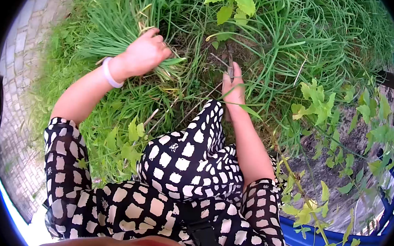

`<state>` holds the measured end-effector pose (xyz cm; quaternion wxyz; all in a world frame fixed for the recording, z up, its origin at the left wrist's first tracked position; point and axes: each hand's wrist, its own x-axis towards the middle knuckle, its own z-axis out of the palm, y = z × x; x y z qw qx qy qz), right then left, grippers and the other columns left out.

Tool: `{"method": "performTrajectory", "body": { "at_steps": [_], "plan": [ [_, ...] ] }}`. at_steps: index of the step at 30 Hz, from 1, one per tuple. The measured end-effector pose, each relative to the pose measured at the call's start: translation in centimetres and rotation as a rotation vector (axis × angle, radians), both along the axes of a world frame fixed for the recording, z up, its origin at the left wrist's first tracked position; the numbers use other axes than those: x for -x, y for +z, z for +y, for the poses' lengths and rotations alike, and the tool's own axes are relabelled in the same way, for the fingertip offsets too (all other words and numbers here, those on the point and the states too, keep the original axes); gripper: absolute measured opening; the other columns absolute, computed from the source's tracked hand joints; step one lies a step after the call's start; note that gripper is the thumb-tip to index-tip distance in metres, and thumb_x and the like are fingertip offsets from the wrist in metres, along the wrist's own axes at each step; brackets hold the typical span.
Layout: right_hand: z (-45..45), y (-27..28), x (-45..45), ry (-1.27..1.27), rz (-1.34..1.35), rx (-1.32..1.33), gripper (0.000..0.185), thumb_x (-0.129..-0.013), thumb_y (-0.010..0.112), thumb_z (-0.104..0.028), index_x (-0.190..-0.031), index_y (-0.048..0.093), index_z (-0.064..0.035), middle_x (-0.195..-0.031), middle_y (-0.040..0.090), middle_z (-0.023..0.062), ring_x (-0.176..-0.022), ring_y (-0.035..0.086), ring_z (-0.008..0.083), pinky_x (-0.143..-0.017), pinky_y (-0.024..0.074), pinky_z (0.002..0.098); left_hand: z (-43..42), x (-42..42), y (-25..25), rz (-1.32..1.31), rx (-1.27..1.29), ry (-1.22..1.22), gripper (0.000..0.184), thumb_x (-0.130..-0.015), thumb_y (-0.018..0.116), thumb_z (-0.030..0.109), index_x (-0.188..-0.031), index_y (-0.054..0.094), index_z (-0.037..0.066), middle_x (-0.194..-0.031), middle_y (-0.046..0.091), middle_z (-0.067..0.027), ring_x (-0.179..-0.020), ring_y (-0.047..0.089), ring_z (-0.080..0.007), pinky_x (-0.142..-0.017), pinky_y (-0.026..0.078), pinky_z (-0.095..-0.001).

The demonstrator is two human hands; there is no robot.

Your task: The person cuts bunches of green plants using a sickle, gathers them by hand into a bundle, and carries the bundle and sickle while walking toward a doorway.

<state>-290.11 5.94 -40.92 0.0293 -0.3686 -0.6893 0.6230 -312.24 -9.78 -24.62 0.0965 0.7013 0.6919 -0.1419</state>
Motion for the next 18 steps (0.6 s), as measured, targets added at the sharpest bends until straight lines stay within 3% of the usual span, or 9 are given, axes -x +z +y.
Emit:
{"method": "performTrajectory", "body": {
  "at_steps": [2, 5, 8, 11, 13, 15, 18],
  "plan": [
    [0.4, -0.6, 1.7, 0.012, 0.005, -0.052, 0.046, -0.087, 0.055, -0.022, -0.128, 0.041, -0.0046, -0.096, 0.062, 0.0177, -0.085, 0.061, 0.0285, -0.077, 0.0465, 0.0344, 1.1, -1.2, -4.0, 0.047, -0.011, -0.027, 0.005, -0.072, 0.053, 0.015, -0.074, 0.055, 0.011, -0.073, 0.058, -0.0040, -0.070, 0.055, -0.0185, -0.064, 0.040, -0.0322],
    [1.0, -0.2, 3.9, 0.015, -0.024, -0.162, 0.044, -0.087, 0.054, -0.024, -0.125, 0.044, -0.0046, -0.099, 0.062, 0.0192, -0.090, 0.061, 0.0331, -0.079, 0.0461, 0.0369, 3.2, -1.8, -7.5, 0.092, -0.006, -0.065, 0.012, -0.073, 0.053, 0.016, -0.082, 0.059, 0.010, -0.090, 0.059, -0.0036, -0.075, 0.056, -0.0187, -0.068, 0.041, -0.0335],
    [1.5, -2.3, 6.7, 0.004, 0.017, -0.026, 0.044, -0.087, 0.052, -0.026, -0.124, 0.045, -0.0040, -0.103, 0.061, 0.0216, -0.096, 0.058, 0.0377, -0.081, 0.0452, 0.0390, 5.5, -2.7, -8.3, 0.076, -0.062, -0.142, 0.015, -0.075, 0.053, 0.016, -0.087, 0.061, 0.010, -0.093, 0.061, -0.0038, -0.079, 0.057, -0.0197, -0.071, 0.041, -0.0339],
    [1.5, -3.1, 8.6, 0.009, 0.073, -0.088, 0.042, -0.088, 0.049, -0.023, -0.123, 0.045, -0.0020, -0.106, 0.059, 0.0236, -0.100, 0.054, 0.0415, -0.085, 0.0433, 0.0402, 9.0, -2.7, -5.5, 0.143, 0.265, -0.026, 0.014, -0.078, 0.053, 0.016, -0.088, 0.061, 0.011, -0.098, 0.061, -0.0057, -0.082, 0.058, -0.0199, -0.073, 0.042, -0.0341],
    [2.0, -2.2, 8.2, -0.009, -0.038, 0.355, 0.046, -0.089, 0.049, -0.023, -0.131, 0.040, -0.0065, -0.079, 0.059, 0.0101, -0.052, 0.055, 0.0205, -0.047, 0.0461, 0.0328, 9.3, -2.1, -5.9, 0.130, 0.296, -0.029, 0.015, -0.081, 0.052, 0.017, -0.091, 0.062, 0.013, -0.099, 0.061, -0.0061, -0.086, 0.059, -0.0202, -0.074, 0.043, -0.0357],
    [2.0, -0.7, 6.7, -0.017, -0.110, 0.497, 0.050, -0.090, 0.051, -0.028, -0.134, 0.037, -0.0073, -0.066, 0.048, 0.0006, -0.046, 0.041, 0.0085, -0.041, 0.0386, 0.0236, 10.2, -1.5, -7.4, 0.148, 0.319, -0.045, 0.017, -0.082, 0.051, 0.018, -0.094, 0.062, 0.012, -0.101, 0.061, -0.0058, -0.088, 0.059, -0.0204, -0.075, 0.043, -0.0365],
    [1.7, -0.6, 5.3, 0.013, -0.124, 0.556, 0.054, -0.090, 0.050, -0.029, -0.137, 0.033, -0.0114, -0.064, 0.046, -0.0005, -0.045, 0.041, 0.0088, -0.040, 0.0389, 0.0238, 11.4, -1.5, -9.8, 0.314, 0.467, 0.063, 0.025, -0.087, 0.046, 0.019, -0.107, 0.060, 0.013, -0.115, 0.057, -0.0070, -0.097, 0.057, -0.0211, -0.081, 0.042, -0.0384]
  ]
}}
